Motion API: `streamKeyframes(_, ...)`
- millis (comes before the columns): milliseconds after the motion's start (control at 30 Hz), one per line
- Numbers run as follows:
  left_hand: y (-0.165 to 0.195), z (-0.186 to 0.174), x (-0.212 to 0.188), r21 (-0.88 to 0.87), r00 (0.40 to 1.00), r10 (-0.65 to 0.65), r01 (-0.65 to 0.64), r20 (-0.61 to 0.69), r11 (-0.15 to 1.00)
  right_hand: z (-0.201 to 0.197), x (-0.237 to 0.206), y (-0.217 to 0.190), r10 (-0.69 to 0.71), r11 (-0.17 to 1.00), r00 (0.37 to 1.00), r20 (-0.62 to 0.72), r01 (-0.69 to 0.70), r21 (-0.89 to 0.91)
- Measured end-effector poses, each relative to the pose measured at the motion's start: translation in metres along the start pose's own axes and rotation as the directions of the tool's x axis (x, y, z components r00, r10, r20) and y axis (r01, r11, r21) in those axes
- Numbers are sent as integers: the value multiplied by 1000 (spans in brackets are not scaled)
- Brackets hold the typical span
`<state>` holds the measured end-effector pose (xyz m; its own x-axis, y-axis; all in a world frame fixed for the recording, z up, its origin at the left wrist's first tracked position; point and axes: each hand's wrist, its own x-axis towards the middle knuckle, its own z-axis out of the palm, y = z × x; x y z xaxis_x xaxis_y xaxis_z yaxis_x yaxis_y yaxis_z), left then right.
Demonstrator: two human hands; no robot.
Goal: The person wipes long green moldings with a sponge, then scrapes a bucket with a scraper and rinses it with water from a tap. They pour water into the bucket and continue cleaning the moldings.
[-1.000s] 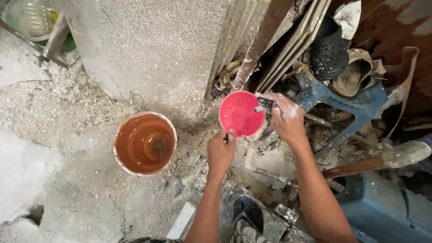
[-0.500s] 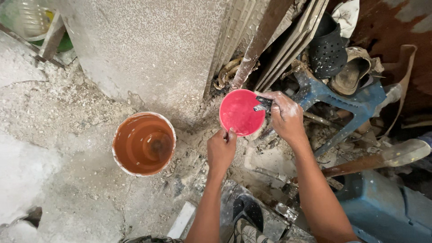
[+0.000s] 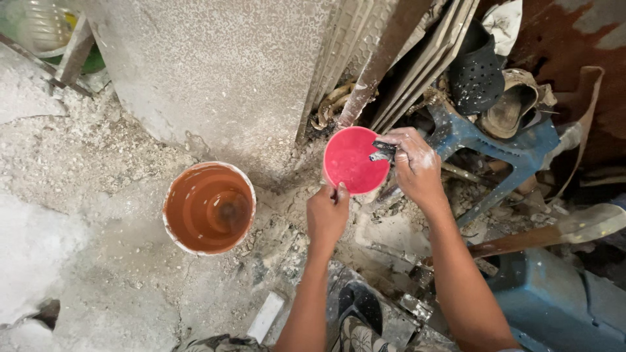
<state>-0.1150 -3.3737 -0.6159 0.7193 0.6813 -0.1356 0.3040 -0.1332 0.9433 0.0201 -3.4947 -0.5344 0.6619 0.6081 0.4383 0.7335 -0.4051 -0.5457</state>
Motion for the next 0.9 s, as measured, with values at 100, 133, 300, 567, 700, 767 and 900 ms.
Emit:
streamKeyframes(100, 4, 2, 3, -5, 997, 52, -53, -48, 999, 1, 2, 1, -19, 1000, 1000, -1, 19, 9)
streamKeyframes(133, 5, 2, 4, -2, 998, 46, -46, -44, 999, 0, 2, 2, -29, 999, 1000, -2, 29, 15)
streamKeyframes(300, 9, 2, 5, 11, 999, 29, -28, -37, 1000, 1, 2, 5, -58, 998, 998, 4, 58, 19)
streamKeyframes(567, 14, 1, 2, -4, 999, 24, -24, -29, 1000, 0, 4, 4, -58, 997, 998, 18, 57, 50)
streamKeyframes(700, 14, 0, 1, -4, 999, 44, -44, -32, 999, 0, 3, 10, -49, 998, 998, 36, 47, 43)
streamKeyframes(767, 13, -1, 1, -3, 996, 74, -74, -45, 997, 1, 2, 16, -60, 993, 996, 59, 54, 104)
streamKeyframes(900, 10, -5, 0, -23, 1000, 0, 0, -6, 1000, 0, -6, 34, 79, 894, 981, 176, -148, 423)
